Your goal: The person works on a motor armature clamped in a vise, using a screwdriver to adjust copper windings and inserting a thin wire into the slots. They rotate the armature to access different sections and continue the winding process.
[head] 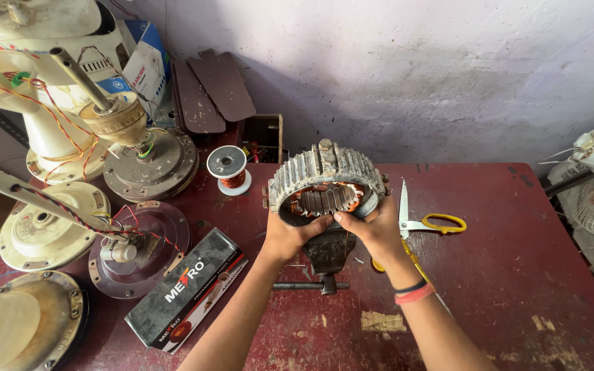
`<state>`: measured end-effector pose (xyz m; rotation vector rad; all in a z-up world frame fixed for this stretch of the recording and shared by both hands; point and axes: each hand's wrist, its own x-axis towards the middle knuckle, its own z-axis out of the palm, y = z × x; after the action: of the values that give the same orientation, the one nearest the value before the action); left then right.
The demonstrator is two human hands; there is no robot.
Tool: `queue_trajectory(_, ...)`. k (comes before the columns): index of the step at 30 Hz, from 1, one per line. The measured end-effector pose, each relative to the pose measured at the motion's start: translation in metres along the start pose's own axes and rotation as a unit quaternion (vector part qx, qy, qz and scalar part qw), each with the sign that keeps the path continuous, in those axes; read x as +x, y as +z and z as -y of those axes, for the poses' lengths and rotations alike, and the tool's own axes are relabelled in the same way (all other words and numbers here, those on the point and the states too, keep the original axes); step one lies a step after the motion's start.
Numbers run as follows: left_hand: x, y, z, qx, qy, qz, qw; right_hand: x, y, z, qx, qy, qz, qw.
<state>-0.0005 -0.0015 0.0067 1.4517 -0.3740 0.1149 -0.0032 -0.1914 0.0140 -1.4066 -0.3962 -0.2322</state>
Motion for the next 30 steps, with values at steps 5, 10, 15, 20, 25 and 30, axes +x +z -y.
queue_trajectory(5,-0.001,0.004,-0.001,-0.01,0.004,-0.004,1.0,-0.04,0.018,0.007,-0.038,-0.059,-0.207,0.976)
queue_trajectory(10,-0.003,0.006,-0.004,-0.029,-0.033,-0.007,0.999,-0.067,0.027,0.011,-0.282,-0.104,-0.212,0.93)
queue_trajectory(15,-0.002,0.006,-0.005,-0.025,-0.035,-0.001,0.999,-0.055,0.031,0.033,-0.434,-0.119,-0.195,0.872)
queue_trajectory(20,-0.002,0.004,-0.002,-0.004,0.007,0.004,1.0,-0.057,0.034,0.057,-0.482,-0.135,-0.146,0.853)
queue_trajectory(25,-0.006,0.004,-0.003,-0.033,-0.007,0.006,0.999,-0.068,0.035,0.063,-0.495,-0.143,-0.129,0.847)
queue_trajectory(30,-0.004,0.001,-0.006,-0.019,0.001,0.013,1.0,-0.083,0.035,0.06,-0.476,-0.096,-0.113,0.867)
